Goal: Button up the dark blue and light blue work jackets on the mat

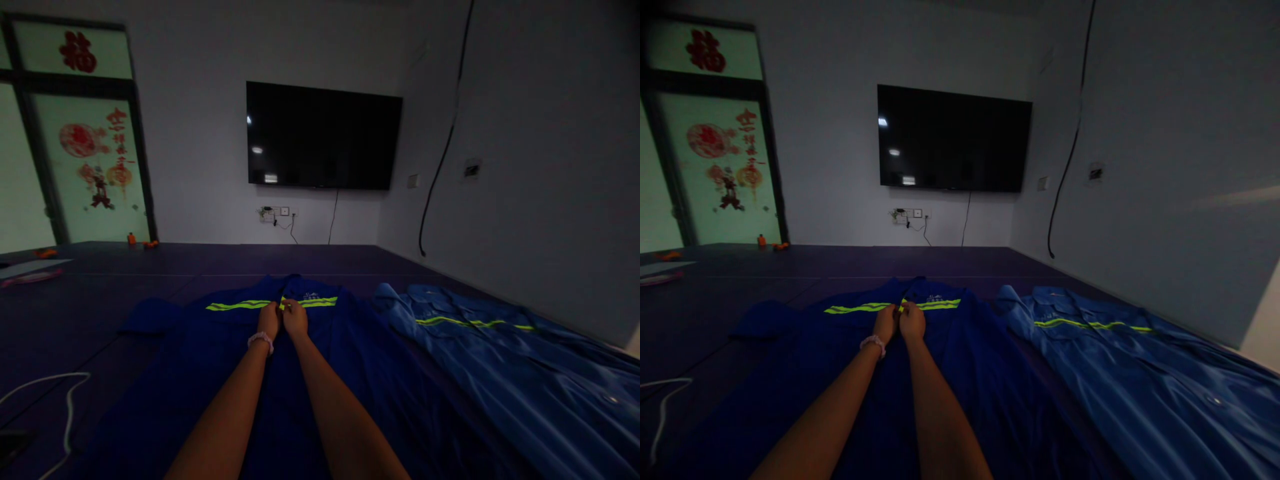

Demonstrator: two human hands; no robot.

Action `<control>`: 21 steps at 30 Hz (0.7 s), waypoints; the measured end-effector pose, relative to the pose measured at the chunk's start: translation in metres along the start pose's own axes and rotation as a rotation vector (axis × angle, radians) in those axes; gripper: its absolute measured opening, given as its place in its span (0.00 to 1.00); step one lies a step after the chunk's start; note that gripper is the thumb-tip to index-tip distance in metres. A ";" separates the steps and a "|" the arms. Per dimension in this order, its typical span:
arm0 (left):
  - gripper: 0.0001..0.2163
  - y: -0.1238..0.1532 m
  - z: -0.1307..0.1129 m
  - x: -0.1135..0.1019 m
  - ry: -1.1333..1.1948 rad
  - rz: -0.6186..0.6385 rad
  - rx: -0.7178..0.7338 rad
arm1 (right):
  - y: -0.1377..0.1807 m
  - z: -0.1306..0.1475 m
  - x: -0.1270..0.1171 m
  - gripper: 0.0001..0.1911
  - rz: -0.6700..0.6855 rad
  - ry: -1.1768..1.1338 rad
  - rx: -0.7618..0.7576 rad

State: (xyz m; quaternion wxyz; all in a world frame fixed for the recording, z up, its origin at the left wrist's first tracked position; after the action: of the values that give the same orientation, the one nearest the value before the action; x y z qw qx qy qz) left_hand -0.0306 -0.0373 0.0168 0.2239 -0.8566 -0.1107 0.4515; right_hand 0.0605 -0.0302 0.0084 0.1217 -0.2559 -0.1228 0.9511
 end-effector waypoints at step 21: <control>0.09 -0.005 0.003 0.006 0.023 -0.014 -0.026 | -0.001 -0.001 0.001 0.16 -0.003 0.038 -0.009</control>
State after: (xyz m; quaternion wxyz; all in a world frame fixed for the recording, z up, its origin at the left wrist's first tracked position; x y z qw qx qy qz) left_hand -0.0299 -0.0297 0.0131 0.2173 -0.8637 -0.1198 0.4386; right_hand 0.0601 -0.0290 0.0073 0.1241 -0.2743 -0.1252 0.9453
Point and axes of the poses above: each hand's wrist, its own y-axis away from the middle knuckle, its own x-axis out of the palm, z = x × y, the point moved 2 cm from there along -y, towards the middle knuckle, and after that the axes turned 7 degrees about x, right-handed, at the moved point
